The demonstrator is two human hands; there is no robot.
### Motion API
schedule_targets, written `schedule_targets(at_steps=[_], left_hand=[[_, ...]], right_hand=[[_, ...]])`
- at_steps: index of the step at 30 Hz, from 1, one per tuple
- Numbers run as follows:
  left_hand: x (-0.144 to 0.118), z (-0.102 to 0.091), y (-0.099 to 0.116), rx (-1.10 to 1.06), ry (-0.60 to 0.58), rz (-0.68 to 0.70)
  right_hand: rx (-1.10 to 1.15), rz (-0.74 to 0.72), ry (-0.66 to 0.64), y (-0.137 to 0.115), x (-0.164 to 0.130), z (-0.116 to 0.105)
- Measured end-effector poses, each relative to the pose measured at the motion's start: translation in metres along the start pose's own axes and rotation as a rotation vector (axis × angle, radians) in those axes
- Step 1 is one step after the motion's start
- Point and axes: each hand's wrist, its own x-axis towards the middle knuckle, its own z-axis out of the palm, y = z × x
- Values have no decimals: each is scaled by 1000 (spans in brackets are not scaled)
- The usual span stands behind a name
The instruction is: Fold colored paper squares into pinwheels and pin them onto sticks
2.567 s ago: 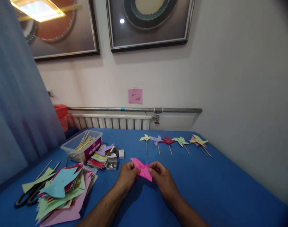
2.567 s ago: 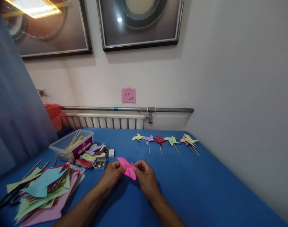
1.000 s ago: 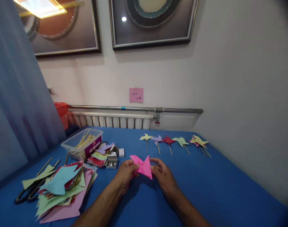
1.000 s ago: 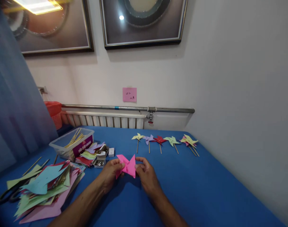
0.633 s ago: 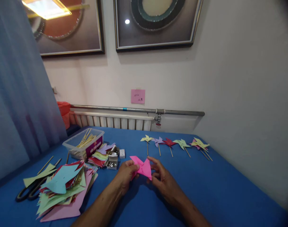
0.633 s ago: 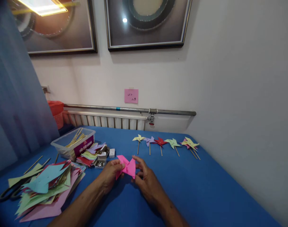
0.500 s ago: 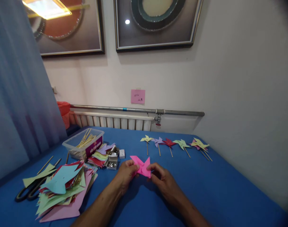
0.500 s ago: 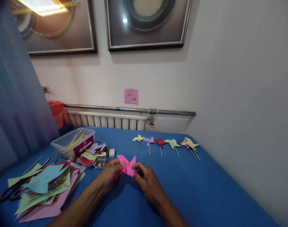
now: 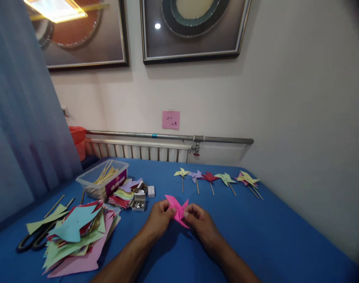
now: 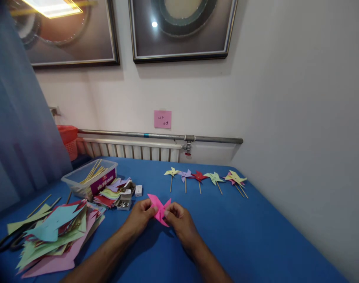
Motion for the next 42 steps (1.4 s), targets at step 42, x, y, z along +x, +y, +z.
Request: schedule_targets(at_steps=[42], left_hand=[[0,3,-11,48,-4,-137]], right_hand=[[2,30,191,13,1,9]])
